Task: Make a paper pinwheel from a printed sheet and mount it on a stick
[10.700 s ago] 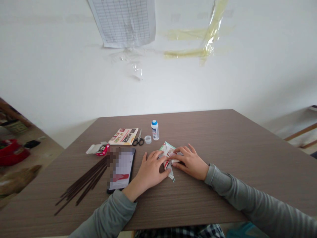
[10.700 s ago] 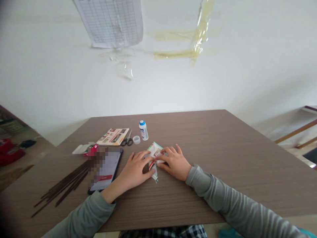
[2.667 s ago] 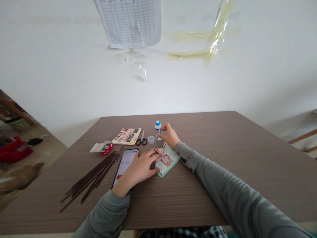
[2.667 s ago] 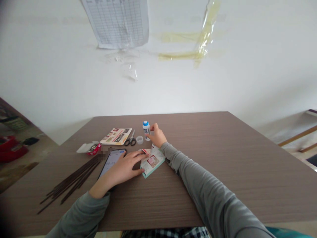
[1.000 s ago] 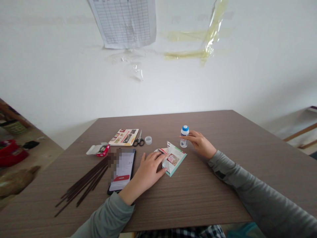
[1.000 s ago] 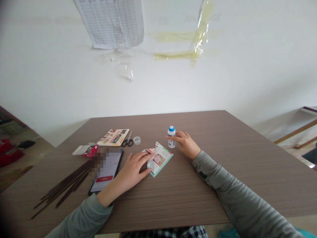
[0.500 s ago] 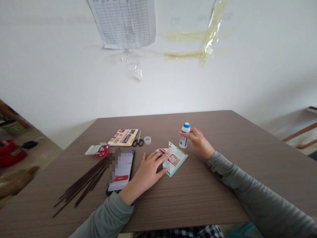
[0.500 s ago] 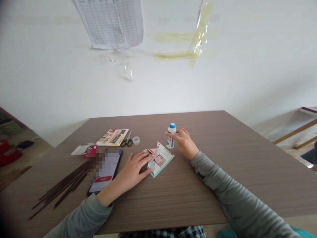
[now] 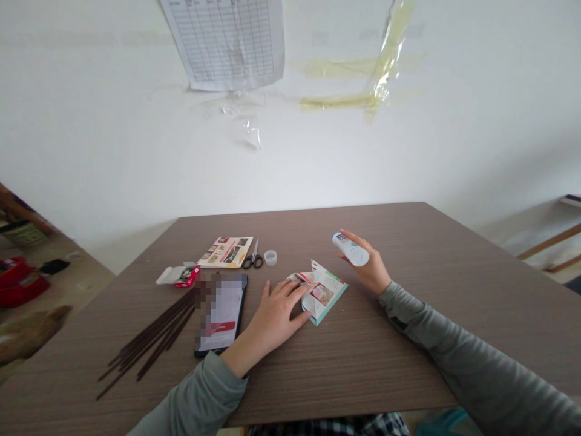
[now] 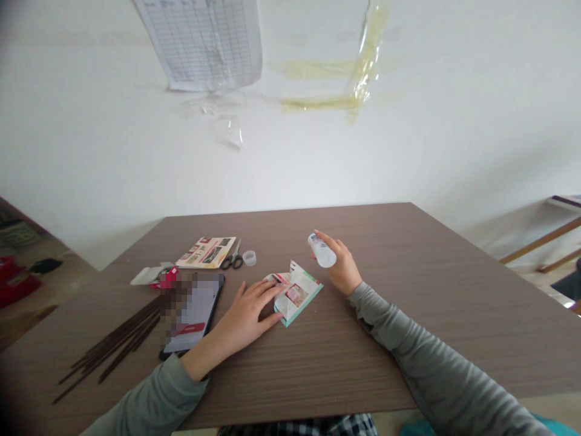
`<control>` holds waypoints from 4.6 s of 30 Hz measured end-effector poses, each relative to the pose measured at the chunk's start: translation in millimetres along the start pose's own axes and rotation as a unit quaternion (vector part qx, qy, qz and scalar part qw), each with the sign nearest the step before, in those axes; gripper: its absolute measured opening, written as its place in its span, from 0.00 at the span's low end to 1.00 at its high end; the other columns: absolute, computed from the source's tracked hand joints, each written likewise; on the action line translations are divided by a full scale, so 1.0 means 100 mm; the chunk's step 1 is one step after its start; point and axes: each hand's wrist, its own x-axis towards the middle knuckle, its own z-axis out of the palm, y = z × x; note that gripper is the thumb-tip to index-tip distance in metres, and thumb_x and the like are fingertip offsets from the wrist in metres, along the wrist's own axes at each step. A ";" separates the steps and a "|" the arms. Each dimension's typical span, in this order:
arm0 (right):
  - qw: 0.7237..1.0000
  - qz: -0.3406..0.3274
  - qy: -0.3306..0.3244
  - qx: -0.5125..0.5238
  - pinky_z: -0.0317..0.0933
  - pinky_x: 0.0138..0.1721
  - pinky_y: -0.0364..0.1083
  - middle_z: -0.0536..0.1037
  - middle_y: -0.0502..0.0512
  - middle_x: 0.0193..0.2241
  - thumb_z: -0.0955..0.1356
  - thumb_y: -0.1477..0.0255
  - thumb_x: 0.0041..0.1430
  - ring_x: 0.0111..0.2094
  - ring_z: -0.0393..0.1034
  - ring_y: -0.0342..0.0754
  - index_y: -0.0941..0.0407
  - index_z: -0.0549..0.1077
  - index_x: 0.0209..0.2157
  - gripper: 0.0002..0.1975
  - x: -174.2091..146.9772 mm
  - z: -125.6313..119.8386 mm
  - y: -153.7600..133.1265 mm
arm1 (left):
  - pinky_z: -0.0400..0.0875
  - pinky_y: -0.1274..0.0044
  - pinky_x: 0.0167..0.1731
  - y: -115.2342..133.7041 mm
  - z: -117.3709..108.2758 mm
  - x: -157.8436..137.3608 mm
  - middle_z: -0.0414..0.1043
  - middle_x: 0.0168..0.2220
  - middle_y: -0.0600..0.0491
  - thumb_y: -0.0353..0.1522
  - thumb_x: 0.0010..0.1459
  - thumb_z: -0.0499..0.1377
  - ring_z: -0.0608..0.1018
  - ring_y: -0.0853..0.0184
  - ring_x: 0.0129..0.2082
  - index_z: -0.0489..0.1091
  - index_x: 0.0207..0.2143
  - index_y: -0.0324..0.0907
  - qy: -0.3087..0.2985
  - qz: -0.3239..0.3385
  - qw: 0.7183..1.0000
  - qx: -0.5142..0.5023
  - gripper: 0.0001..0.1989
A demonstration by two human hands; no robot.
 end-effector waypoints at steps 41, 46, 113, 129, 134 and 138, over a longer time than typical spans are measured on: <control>0.961 -0.038 -0.222 -0.163 0.80 0.53 0.53 0.91 0.56 0.39 0.79 0.59 0.83 0.43 0.88 0.58 0.50 0.82 0.40 0.15 -0.15 0.32 -0.55 | 0.58 0.27 0.90 0.06 0.13 0.02 0.82 0.84 0.37 0.38 0.80 0.76 0.79 0.35 0.86 0.81 0.80 0.48 0.050 0.011 0.999 0.007 0.31; 0.965 -0.060 -0.212 -0.144 0.83 0.60 0.56 0.91 0.54 0.40 0.79 0.59 0.82 0.46 0.89 0.59 0.49 0.82 0.41 0.13 -0.16 0.32 -0.51 | 0.58 0.28 0.91 0.08 0.10 0.02 0.81 0.84 0.38 0.40 0.80 0.76 0.78 0.36 0.87 0.81 0.81 0.51 0.039 0.003 0.999 0.004 0.31; 0.994 0.086 -0.066 0.035 0.74 0.82 0.76 0.97 0.59 0.64 0.73 0.67 0.77 0.67 0.93 0.68 0.46 0.90 0.73 0.28 -0.03 0.12 -0.06 | 0.56 0.26 0.90 0.04 0.06 -0.01 0.83 0.83 0.40 0.36 0.79 0.74 0.79 0.36 0.86 0.82 0.78 0.53 0.041 0.009 0.999 -0.003 0.29; 0.995 -0.033 -0.045 -0.080 0.85 0.68 0.66 0.94 0.63 0.58 0.74 0.69 0.79 0.60 0.92 0.69 0.43 0.97 0.54 0.16 -0.02 0.09 0.18 | 0.52 0.25 0.91 -0.03 0.05 0.00 0.83 0.82 0.39 0.37 0.78 0.75 0.78 0.35 0.87 0.83 0.77 0.54 0.035 0.015 0.999 -0.030 0.29; 0.997 -0.021 -0.023 -0.065 0.86 0.66 0.63 0.94 0.63 0.60 0.74 0.70 0.78 0.61 0.92 0.68 0.43 0.97 0.57 0.18 -0.03 0.09 0.19 | 0.51 0.25 0.91 -0.06 0.07 0.00 0.83 0.83 0.38 0.37 0.79 0.73 0.78 0.36 0.87 0.82 0.79 0.52 0.031 0.017 0.999 -0.016 0.29; 0.999 -0.011 0.000 -0.032 0.85 0.69 0.64 0.93 0.62 0.63 0.76 0.69 0.76 0.65 0.90 0.66 0.44 0.96 0.52 0.13 -0.04 0.11 0.18 | 0.53 0.26 0.91 -0.07 0.06 0.00 0.83 0.82 0.37 0.36 0.80 0.73 0.79 0.36 0.86 0.82 0.79 0.51 0.034 0.014 0.999 -0.008 0.28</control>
